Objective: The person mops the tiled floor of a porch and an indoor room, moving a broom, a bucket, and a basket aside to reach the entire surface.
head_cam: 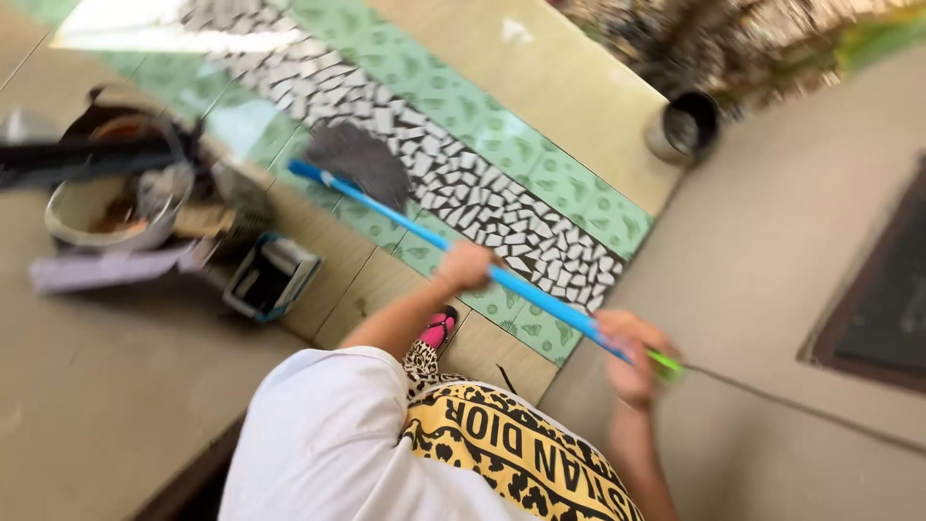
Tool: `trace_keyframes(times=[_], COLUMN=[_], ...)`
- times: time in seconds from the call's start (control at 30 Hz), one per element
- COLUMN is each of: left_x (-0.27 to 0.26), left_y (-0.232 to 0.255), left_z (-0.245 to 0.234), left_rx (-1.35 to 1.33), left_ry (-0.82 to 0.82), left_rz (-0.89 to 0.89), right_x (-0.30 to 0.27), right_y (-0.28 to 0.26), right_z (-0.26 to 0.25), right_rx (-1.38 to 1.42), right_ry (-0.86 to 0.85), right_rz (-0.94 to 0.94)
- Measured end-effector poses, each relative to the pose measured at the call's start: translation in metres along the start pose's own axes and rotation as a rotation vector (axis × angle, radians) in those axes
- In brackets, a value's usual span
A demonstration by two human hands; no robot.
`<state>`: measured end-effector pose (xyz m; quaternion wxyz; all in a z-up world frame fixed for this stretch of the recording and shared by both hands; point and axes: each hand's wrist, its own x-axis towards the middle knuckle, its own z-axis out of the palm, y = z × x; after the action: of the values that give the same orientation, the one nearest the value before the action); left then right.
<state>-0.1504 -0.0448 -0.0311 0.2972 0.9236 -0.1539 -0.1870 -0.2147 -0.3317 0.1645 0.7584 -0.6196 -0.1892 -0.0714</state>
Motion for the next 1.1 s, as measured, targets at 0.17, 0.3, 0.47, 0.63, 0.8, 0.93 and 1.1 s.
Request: trace_keyframes(times=[0.17,0.3,0.47,0.63,0.8,0.93,1.1], left_x=[-0.061,-0.095,-0.118,-0.102,-0.146,-0.198,-0.232], left_y=[-0.140,-0.156,-0.098,0.009,0.188,0.273,0.294], left_z=[0.005,0.032,0.081,0.128,0.160,0.185,0.195], left_rx=[0.321,0.241,0.197,-0.048,-0.289,-0.407,-0.357], left_ry=[0.385,0.371,0.455,0.429,0.449,0.278,-0.007], left_rz=[-0.514,-0.889,-0.692,-0.095,0.229,0.361,0.592], right_x=[0.002,-0.032,-0.079,-0.138,-0.189,-0.226,-0.260], right_y=[0.088,0.076,0.020,-0.071,-0.224,-0.313,-0.325], right_z=[0.105,0.150,0.113,0.023,0.015,0.052,0.096], right_rx=[-0.025,-0.204,-0.274,-0.329,0.139,-0.045,-0.174], right_ry=[-0.500,-0.748,-0.824,-0.417,-0.331,-0.486,-0.556], right_rz=[0.204,0.193,0.187,0.024,-0.114,-0.289,-0.301])
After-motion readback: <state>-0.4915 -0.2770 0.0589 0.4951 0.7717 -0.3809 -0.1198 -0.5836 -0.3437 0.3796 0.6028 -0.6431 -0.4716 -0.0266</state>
